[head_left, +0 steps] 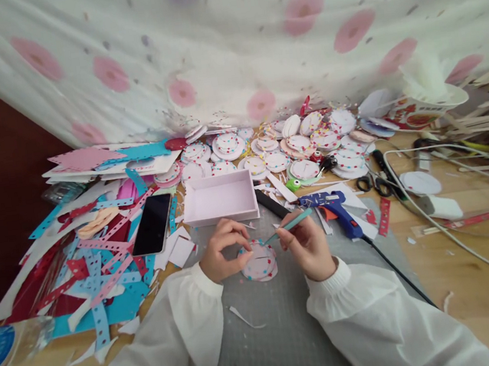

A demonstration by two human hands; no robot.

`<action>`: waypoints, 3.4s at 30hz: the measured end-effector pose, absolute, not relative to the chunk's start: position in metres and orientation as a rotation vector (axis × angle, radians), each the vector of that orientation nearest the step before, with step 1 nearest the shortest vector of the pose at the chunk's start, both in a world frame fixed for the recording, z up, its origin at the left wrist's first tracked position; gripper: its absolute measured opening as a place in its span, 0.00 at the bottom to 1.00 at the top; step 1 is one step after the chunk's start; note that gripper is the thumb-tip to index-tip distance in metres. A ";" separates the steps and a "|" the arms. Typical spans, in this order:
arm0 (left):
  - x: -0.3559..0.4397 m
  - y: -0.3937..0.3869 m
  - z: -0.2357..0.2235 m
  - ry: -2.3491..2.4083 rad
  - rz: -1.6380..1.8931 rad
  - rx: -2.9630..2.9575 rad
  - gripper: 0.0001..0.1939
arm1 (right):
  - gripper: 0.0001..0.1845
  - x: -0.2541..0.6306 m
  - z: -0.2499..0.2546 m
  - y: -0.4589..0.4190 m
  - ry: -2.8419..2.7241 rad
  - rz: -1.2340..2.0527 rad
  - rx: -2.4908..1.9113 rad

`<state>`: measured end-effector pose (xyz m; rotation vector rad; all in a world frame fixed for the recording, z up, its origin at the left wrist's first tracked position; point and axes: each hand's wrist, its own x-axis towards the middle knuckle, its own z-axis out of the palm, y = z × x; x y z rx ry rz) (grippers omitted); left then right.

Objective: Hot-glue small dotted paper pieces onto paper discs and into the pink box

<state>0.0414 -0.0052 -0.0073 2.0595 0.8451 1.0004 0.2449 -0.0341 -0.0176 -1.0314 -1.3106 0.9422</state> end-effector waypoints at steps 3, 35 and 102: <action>0.042 -0.005 -0.008 0.818 1.010 2.091 0.05 | 0.07 0.245 -0.018 -0.035 -1.315 0.949 -1.048; 0.045 -0.005 -0.008 0.771 1.059 2.116 0.04 | 0.04 0.246 -0.017 -0.035 -1.318 0.890 -1.021; 0.048 -0.020 -0.017 0.865 0.706 1.871 0.18 | 0.12 0.248 -0.010 -0.023 -0.953 0.905 -1.058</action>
